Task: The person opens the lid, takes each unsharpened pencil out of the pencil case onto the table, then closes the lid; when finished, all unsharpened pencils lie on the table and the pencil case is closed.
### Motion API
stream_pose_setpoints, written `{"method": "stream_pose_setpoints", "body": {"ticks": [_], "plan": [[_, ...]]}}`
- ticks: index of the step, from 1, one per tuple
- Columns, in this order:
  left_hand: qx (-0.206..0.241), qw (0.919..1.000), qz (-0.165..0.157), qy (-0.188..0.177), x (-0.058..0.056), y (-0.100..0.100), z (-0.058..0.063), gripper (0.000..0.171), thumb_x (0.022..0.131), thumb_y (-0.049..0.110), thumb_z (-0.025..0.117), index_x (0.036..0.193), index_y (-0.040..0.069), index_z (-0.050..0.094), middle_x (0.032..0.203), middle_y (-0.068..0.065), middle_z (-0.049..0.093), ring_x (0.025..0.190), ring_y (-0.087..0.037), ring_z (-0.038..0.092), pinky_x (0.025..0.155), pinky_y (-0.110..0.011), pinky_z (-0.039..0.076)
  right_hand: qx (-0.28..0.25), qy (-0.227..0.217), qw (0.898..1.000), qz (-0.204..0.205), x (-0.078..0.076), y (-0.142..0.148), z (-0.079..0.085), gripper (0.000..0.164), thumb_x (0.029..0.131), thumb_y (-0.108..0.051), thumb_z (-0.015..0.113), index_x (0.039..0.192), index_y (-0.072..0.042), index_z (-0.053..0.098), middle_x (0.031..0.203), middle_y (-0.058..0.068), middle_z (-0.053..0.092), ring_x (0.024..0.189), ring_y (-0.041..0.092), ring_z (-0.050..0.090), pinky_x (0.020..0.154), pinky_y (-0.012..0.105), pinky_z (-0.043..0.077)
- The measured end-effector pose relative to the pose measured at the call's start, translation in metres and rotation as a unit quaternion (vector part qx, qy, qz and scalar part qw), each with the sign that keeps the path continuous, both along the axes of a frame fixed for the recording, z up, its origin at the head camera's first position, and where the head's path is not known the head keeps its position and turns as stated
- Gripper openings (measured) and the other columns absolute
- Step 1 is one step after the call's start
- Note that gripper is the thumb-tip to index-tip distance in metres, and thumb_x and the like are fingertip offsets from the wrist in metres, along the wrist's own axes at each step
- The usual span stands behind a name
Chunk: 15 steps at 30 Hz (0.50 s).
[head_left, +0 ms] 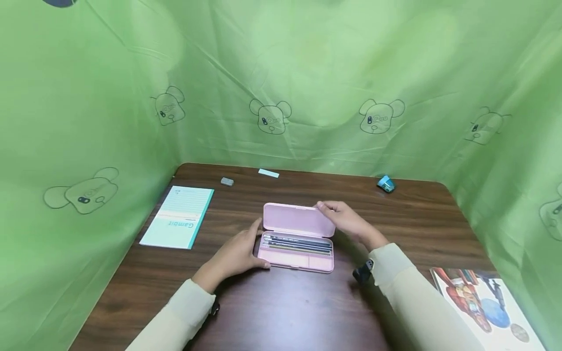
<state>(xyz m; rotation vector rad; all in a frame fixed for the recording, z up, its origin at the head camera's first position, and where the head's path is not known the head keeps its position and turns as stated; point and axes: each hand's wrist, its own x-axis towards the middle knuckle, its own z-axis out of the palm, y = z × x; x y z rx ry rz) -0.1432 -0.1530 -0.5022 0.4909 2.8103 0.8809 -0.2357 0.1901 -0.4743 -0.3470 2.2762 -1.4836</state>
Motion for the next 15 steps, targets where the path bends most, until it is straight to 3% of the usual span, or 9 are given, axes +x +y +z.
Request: {"method": "stream_pose_setpoints", "body": {"ticks": [4, 7, 11, 15], "plan": [[0.031, 0.9995, 0.0, -0.01, -0.003, 0.003, -0.004, 0.12, 0.077, 0.039, 0.105, 0.168, 0.001, 0.037, 0.159, -0.015, 0.066, 0.151, -0.041, 0.057, 0.127, -0.059, 0.043, -0.088, -0.095, 0.99, -0.06, -0.013, -0.006, -0.014, 0.054, 0.12, -0.042, 0.051, 0.147, 0.003, 0.065, 0.118, 0.009, 0.076, 0.098, 0.018, 0.072, 0.084, 0.036, 0.063], [0.052, 0.9985, 0.002, -0.019, -0.005, 0.006, -0.006, 0.118, 0.077, 0.037, 0.105, 0.167, 0.002, 0.038, 0.16, -0.016, 0.064, 0.153, -0.038, 0.056, 0.129, -0.057, 0.041, -0.1, -0.101, 0.985, -0.094, -0.019, -0.009, -0.024, 0.05, 0.119, -0.038, 0.054, 0.143, 0.004, 0.066, 0.111, 0.005, 0.075, 0.092, 0.015, 0.071, 0.079, 0.032, 0.062], [0.059, 0.998, 0.008, -0.021, -0.007, 0.007, -0.005, 0.118, 0.077, 0.036, 0.106, 0.167, 0.001, 0.038, 0.16, -0.017, 0.063, 0.152, -0.037, 0.056, 0.129, -0.055, 0.041, -0.085, -0.042, 0.983, -0.158, -0.024, -0.014, -0.03, 0.046, 0.116, -0.035, 0.062, 0.14, 0.004, 0.07, 0.123, 0.014, 0.075, 0.098, 0.011, 0.066, 0.081, 0.025, 0.057], [0.051, 0.9983, 0.01, -0.028, -0.006, 0.006, -0.001, 0.117, 0.078, 0.034, 0.105, 0.168, 0.001, 0.037, 0.159, -0.018, 0.063, 0.149, -0.037, 0.058, 0.128, -0.056, 0.043, -0.058, 0.089, 0.967, -0.232, -0.006, -0.015, -0.017, 0.039, 0.111, -0.03, 0.072, 0.135, 0.0, 0.075, 0.133, 0.021, 0.075, 0.105, 0.01, 0.065, 0.088, 0.016, 0.052]]}}
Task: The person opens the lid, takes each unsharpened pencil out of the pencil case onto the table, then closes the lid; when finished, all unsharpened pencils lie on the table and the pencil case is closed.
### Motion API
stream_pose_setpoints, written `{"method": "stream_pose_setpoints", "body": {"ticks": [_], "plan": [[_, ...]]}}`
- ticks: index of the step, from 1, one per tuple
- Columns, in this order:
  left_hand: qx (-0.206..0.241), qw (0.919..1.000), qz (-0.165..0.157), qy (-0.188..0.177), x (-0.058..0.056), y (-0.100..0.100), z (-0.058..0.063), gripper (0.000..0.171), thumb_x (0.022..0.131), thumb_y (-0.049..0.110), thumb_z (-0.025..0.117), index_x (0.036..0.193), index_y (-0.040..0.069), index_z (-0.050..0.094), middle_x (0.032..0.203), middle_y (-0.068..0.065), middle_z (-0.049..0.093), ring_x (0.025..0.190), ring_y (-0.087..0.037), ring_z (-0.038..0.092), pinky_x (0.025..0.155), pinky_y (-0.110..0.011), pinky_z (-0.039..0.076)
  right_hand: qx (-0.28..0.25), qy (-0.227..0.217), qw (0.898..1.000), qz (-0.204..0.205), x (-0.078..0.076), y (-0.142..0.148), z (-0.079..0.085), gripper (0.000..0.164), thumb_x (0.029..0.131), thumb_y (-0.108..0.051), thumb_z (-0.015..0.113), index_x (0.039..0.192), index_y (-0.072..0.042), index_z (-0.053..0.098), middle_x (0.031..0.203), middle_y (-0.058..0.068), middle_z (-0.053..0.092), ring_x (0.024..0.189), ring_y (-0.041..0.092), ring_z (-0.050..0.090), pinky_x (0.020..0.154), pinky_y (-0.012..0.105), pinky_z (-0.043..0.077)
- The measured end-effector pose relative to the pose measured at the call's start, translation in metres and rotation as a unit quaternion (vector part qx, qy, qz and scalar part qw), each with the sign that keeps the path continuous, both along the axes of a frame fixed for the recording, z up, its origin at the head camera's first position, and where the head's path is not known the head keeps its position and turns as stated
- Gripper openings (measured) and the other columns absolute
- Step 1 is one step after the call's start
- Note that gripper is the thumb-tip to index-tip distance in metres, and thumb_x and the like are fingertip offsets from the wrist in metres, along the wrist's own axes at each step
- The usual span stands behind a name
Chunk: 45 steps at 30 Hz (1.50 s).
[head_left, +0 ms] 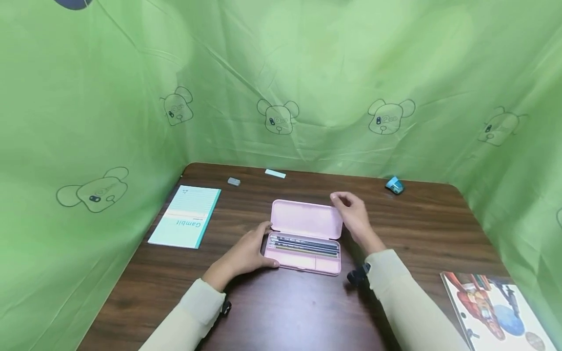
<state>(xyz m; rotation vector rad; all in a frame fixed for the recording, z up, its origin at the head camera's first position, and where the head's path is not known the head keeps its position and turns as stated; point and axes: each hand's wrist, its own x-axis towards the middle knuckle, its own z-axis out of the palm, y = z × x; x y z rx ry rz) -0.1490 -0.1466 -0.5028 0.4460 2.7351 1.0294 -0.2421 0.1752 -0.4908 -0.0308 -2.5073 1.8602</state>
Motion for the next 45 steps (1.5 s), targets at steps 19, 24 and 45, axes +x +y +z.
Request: {"method": "stream_pose_setpoints", "body": {"ticks": [19, 24, 45], "plan": [[-0.039, 0.999, -0.022, -0.008, -0.001, 0.0, 0.013, 0.098, 0.083, 0.035, 0.102, 0.161, 0.0, 0.054, 0.156, -0.018, 0.066, 0.148, -0.036, 0.06, 0.127, -0.055, 0.045, 0.383, 0.134, 0.866, 0.294, 0.077, -0.01, 0.011, 0.033, 0.101, -0.004, 0.08, 0.133, 0.001, 0.077, 0.125, 0.014, 0.081, 0.12, 0.033, 0.076, 0.107, 0.054, 0.06], [-0.051, 0.9984, -0.025, -0.01, 0.001, 0.0, 0.012, 0.097, 0.082, 0.034, 0.102, 0.16, -0.001, 0.055, 0.158, -0.021, 0.064, 0.151, -0.038, 0.058, 0.128, -0.055, 0.044, 0.395, 0.144, 0.852, 0.312, 0.074, -0.01, 0.009, 0.035, 0.099, -0.003, 0.081, 0.133, 0.002, 0.077, 0.122, 0.015, 0.081, 0.115, 0.031, 0.076, 0.104, 0.051, 0.061], [-0.059, 0.9977, -0.033, -0.014, -0.001, 0.0, 0.008, 0.097, 0.085, 0.036, 0.1, 0.161, -0.001, 0.053, 0.159, -0.021, 0.063, 0.152, -0.041, 0.056, 0.128, -0.058, 0.043, 0.369, 0.126, 0.86, 0.329, 0.068, -0.009, 0.008, 0.031, 0.099, 0.007, 0.075, 0.128, -0.003, 0.081, 0.113, 0.008, 0.082, 0.107, 0.022, 0.076, 0.097, 0.046, 0.064]]}}
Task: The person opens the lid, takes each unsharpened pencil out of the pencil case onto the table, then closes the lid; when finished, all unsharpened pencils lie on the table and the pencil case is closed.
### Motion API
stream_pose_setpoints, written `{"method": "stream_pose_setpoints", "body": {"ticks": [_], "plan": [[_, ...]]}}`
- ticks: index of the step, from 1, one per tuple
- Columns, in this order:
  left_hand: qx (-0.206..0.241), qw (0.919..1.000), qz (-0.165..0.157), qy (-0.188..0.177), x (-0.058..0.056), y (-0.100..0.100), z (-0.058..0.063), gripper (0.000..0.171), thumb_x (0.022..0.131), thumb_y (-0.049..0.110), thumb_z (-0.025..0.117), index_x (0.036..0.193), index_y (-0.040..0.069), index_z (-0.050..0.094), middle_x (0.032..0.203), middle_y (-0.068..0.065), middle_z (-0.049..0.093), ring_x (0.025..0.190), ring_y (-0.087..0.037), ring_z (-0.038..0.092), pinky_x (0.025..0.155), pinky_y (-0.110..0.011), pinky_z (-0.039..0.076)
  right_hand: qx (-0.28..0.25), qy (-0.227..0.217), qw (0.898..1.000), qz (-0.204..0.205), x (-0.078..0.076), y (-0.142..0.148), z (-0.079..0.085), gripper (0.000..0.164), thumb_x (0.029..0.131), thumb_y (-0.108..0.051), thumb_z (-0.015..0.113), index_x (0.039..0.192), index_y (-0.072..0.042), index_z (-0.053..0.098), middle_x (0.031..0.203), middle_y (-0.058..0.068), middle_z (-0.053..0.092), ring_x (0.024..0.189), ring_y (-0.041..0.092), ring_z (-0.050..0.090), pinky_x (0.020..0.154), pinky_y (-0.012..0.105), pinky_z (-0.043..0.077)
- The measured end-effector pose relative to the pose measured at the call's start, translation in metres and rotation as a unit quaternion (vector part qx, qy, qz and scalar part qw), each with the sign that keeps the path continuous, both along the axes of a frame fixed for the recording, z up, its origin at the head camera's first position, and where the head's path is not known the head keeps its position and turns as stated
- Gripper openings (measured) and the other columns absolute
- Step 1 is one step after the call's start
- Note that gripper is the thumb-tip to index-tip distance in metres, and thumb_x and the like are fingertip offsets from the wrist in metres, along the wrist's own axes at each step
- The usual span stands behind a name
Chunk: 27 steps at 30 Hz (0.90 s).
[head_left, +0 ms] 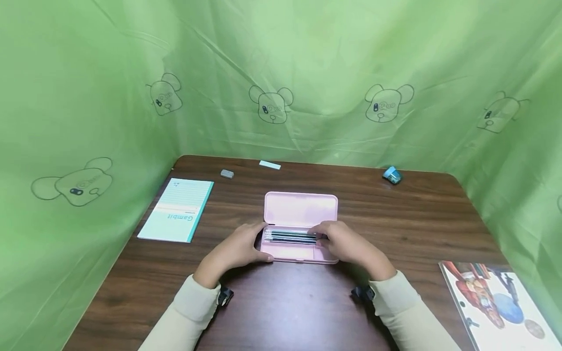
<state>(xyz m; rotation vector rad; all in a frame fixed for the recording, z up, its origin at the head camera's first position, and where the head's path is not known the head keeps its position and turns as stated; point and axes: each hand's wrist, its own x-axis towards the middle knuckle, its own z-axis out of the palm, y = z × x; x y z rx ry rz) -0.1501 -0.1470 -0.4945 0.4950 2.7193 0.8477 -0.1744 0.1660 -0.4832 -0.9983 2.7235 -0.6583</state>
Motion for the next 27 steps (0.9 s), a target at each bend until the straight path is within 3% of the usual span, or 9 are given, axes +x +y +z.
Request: {"method": "stream_pose_setpoints", "body": {"ticks": [7, 9, 11, 14, 16, 19, 23, 27], "plan": [[-0.003, 1.0, -0.003, 0.001, -0.003, -0.002, 0.005, 0.09, 0.083, 0.033, 0.102, 0.153, -0.002, 0.058, 0.148, -0.018, 0.07, 0.139, -0.034, 0.065, 0.121, -0.055, 0.05, -0.016, 0.012, 0.999, 0.029, -0.006, 0.005, 0.005, 0.036, 0.101, 0.01, 0.067, 0.133, -0.002, 0.078, 0.101, 0.004, 0.077, 0.095, 0.015, 0.069, 0.09, 0.038, 0.063], [-0.005, 1.0, -0.006, 0.0, -0.005, -0.002, 0.006, 0.091, 0.082, 0.034, 0.102, 0.153, -0.003, 0.058, 0.147, -0.018, 0.07, 0.136, -0.034, 0.065, 0.12, -0.054, 0.051, -0.042, 0.012, 0.999, 0.015, -0.009, 0.014, 0.011, 0.037, 0.101, 0.009, 0.068, 0.136, -0.002, 0.076, 0.1, 0.004, 0.076, 0.092, 0.015, 0.068, 0.087, 0.038, 0.063], [-0.009, 0.9998, -0.015, 0.001, -0.007, -0.001, 0.006, 0.09, 0.082, 0.034, 0.102, 0.151, -0.003, 0.058, 0.144, -0.017, 0.07, 0.133, -0.033, 0.065, 0.118, -0.054, 0.052, -0.075, 0.022, 0.997, -0.022, -0.014, 0.03, 0.017, 0.037, 0.102, 0.006, 0.07, 0.138, -0.002, 0.074, 0.109, 0.009, 0.079, 0.099, 0.02, 0.073, 0.092, 0.043, 0.063], [-0.016, 0.9994, -0.031, 0.0, -0.009, 0.0, 0.008, 0.089, 0.081, 0.035, 0.102, 0.148, -0.005, 0.058, 0.138, -0.017, 0.071, 0.127, -0.032, 0.065, 0.115, -0.054, 0.052, -0.103, 0.034, 0.988, -0.114, -0.024, 0.066, 0.025, 0.043, 0.103, 0.003, 0.072, 0.146, -0.003, 0.069, 0.114, 0.016, 0.08, 0.099, 0.028, 0.074, 0.089, 0.048, 0.063], [-0.023, 0.9989, -0.04, -0.003, -0.011, 0.001, 0.01, 0.088, 0.082, 0.036, 0.102, 0.146, -0.006, 0.058, 0.134, -0.016, 0.071, 0.124, -0.032, 0.065, 0.113, -0.054, 0.053, -0.097, 0.03, 0.979, -0.18, -0.032, 0.093, 0.027, 0.048, 0.106, 0.001, 0.07, 0.154, -0.004, 0.063, 0.119, 0.021, 0.079, 0.103, 0.033, 0.075, 0.09, 0.052, 0.061], [-0.029, 0.9983, -0.05, -0.007, -0.015, 0.001, 0.015, 0.081, 0.084, 0.035, 0.1, 0.141, -0.006, 0.06, 0.128, -0.014, 0.071, 0.117, -0.029, 0.066, 0.11, -0.053, 0.054, -0.051, 0.02, 0.967, -0.251, -0.043, 0.129, 0.019, 0.053, 0.108, -0.003, 0.067, 0.16, -0.001, 0.056, 0.111, 0.023, 0.079, 0.098, 0.036, 0.072, 0.089, 0.057, 0.057], [-0.041, 0.9973, -0.06, -0.01, -0.02, 0.004, 0.021, 0.07, 0.084, 0.032, 0.1, 0.13, -0.005, 0.063, 0.116, -0.011, 0.07, 0.104, -0.025, 0.064, 0.102, -0.05, 0.056, 0.004, -0.016, 0.956, -0.294, -0.051, 0.159, 0.003, 0.055, 0.108, -0.006, 0.066, 0.161, 0.003, 0.052, 0.102, 0.022, 0.076, 0.09, 0.036, 0.064, 0.087, 0.058, 0.051], [-0.043, 0.997, -0.062, -0.019, -0.021, 0.008, 0.021, 0.069, 0.084, 0.031, 0.1, 0.13, -0.005, 0.063, 0.115, -0.011, 0.069, 0.102, -0.023, 0.063, 0.1, -0.049, 0.056, 0.018, -0.046, 0.95, -0.309, -0.052, 0.171, -0.009, 0.057, 0.109, -0.009, 0.064, 0.163, 0.004, 0.05, 0.111, 0.026, 0.077, 0.098, 0.041, 0.065, 0.091, 0.061, 0.052]]}}
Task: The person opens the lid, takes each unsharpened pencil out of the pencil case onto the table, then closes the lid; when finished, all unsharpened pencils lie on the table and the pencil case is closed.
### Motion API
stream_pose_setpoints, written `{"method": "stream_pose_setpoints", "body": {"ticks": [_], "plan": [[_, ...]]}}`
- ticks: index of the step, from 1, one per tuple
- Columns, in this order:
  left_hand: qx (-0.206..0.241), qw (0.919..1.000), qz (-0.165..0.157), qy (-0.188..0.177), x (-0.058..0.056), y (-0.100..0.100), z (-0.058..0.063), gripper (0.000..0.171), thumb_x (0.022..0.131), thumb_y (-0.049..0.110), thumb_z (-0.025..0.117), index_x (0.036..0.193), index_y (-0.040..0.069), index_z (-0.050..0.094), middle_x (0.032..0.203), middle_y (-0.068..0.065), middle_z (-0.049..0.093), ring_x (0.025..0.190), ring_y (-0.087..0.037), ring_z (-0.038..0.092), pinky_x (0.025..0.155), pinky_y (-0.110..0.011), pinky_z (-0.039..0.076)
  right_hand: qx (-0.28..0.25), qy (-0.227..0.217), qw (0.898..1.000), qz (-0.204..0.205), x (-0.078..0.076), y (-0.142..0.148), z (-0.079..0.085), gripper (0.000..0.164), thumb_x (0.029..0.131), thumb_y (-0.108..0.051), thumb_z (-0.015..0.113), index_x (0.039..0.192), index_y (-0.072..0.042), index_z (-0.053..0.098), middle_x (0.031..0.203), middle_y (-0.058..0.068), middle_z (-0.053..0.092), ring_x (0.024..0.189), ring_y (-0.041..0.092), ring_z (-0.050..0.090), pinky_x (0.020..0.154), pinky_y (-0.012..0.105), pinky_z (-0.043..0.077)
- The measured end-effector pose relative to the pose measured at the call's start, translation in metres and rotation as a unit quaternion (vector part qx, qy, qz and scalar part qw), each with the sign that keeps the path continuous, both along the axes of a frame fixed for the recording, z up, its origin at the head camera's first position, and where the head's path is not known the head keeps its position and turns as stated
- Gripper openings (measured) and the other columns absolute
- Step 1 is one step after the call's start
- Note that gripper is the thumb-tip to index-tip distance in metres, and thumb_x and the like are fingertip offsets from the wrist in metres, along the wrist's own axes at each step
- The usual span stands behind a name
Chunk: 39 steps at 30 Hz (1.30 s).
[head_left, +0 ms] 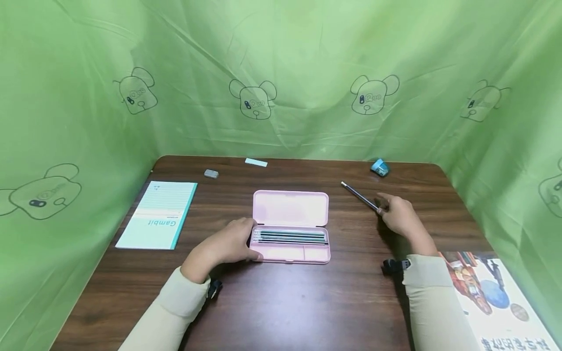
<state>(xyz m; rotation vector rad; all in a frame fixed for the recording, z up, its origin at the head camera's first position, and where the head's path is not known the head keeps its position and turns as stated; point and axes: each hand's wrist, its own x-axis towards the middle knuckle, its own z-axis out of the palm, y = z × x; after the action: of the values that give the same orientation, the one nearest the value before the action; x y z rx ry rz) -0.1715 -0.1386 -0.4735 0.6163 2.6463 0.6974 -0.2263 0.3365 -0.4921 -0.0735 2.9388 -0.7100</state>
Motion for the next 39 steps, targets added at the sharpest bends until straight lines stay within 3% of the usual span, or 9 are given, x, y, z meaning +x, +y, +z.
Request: {"method": "stream_pose_setpoints", "body": {"ticks": [5, 13, 16, 19, 23, 25, 31, 34, 39], "plan": [[-0.001, 0.9999, 0.008, -0.008, 0.002, 0.0, -0.001, 0.074, 0.084, 0.032, 0.1, 0.134, -0.006, 0.061, 0.118, -0.011, 0.069, 0.105, -0.024, 0.062, 0.102, -0.05, 0.055, -0.003, 0.016, 1.0, -0.001, 0.001, 0.002, -0.008, 0.056, 0.107, -0.006, 0.065, 0.161, 0.006, 0.052, 0.123, 0.031, 0.077, 0.118, 0.051, 0.07, 0.103, 0.069, 0.052], [-0.002, 0.9999, 0.01, -0.009, 0.002, -0.002, 0.001, 0.076, 0.085, 0.033, 0.099, 0.136, -0.006, 0.06, 0.121, -0.013, 0.068, 0.108, -0.027, 0.061, 0.104, -0.052, 0.054, 0.001, 0.033, 0.999, 0.019, -0.001, 0.004, -0.012, 0.049, 0.106, -0.005, 0.069, 0.152, 0.007, 0.06, 0.117, 0.027, 0.079, 0.11, 0.047, 0.073, 0.099, 0.066, 0.055], [-0.002, 1.0, 0.001, -0.007, 0.001, -0.005, 0.002, 0.075, 0.085, 0.034, 0.1, 0.135, -0.005, 0.06, 0.119, -0.012, 0.067, 0.106, -0.026, 0.061, 0.103, -0.051, 0.055, 0.008, 0.041, 0.999, 0.028, 0.0, 0.0, -0.002, 0.053, 0.107, -0.009, 0.071, 0.155, 0.007, 0.057, 0.12, 0.032, 0.075, 0.11, 0.049, 0.071, 0.098, 0.068, 0.053], [-0.005, 0.9999, -0.008, -0.006, -0.001, -0.008, 0.002, 0.077, 0.083, 0.037, 0.101, 0.135, -0.004, 0.06, 0.121, -0.011, 0.067, 0.109, -0.026, 0.061, 0.104, -0.051, 0.054, 0.012, 0.069, 0.997, 0.04, 0.005, -0.015, 0.02, 0.057, 0.107, -0.014, 0.073, 0.158, 0.004, 0.055, 0.134, 0.036, 0.068, 0.119, 0.053, 0.066, 0.104, 0.072, 0.049], [-0.015, 0.9998, -0.013, -0.001, -0.002, -0.009, 0.003, 0.08, 0.081, 0.038, 0.102, 0.136, -0.002, 0.059, 0.125, -0.012, 0.067, 0.114, -0.028, 0.061, 0.108, -0.052, 0.053, -0.02, 0.106, 0.989, 0.103, 0.02, -0.061, 0.049, 0.055, 0.105, -0.012, 0.077, 0.156, 0.0, 0.06, 0.142, 0.032, 0.069, 0.125, 0.051, 0.069, 0.108, 0.069, 0.052], [-0.019, 0.9997, -0.013, 0.005, -0.003, -0.009, 0.004, 0.08, 0.081, 0.037, 0.102, 0.136, -0.002, 0.059, 0.126, -0.013, 0.068, 0.115, -0.029, 0.061, 0.108, -0.053, 0.053, -0.046, 0.107, 0.98, 0.16, 0.03, -0.091, 0.054, 0.052, 0.103, -0.008, 0.079, 0.152, 0.0, 0.064, 0.133, 0.028, 0.075, 0.119, 0.046, 0.073, 0.104, 0.064, 0.058], [-0.028, 0.9995, -0.009, 0.008, -0.002, -0.005, 0.004, 0.08, 0.081, 0.038, 0.102, 0.136, -0.002, 0.059, 0.125, -0.013, 0.068, 0.114, -0.03, 0.061, 0.109, -0.054, 0.053, -0.036, 0.056, 0.948, 0.311, 0.05, -0.157, 0.038, 0.045, 0.101, -0.003, 0.077, 0.146, 0.0, 0.07, 0.126, 0.016, 0.081, 0.118, 0.032, 0.077, 0.104, 0.051, 0.062], [-0.031, 0.9995, -0.006, 0.004, 0.0, -0.003, 0.003, 0.082, 0.082, 0.038, 0.102, 0.137, -0.003, 0.059, 0.125, -0.013, 0.067, 0.114, -0.03, 0.06, 0.109, -0.054, 0.053, -0.007, 0.038, 0.943, 0.331, 0.053, -0.169, 0.026, 0.044, 0.099, 0.0, 0.078, 0.142, 0.0, 0.072, 0.125, 0.013, 0.081, 0.117, 0.027, 0.077, 0.105, 0.049, 0.061], [-0.03, 0.9995, -0.001, -0.005, 0.002, -0.001, 0.002, 0.083, 0.082, 0.037, 0.102, 0.139, -0.004, 0.058, 0.126, -0.015, 0.067, 0.115, -0.03, 0.06, 0.109, -0.054, 0.052, 0.007, 0.044, 0.939, 0.341, 0.054, -0.173, 0.014, 0.041, 0.096, 0.004, 0.077, 0.137, -0.001, 0.076, 0.106, 0.007, 0.078, 0.097, 0.017, 0.07, 0.092, 0.044, 0.062]]}}
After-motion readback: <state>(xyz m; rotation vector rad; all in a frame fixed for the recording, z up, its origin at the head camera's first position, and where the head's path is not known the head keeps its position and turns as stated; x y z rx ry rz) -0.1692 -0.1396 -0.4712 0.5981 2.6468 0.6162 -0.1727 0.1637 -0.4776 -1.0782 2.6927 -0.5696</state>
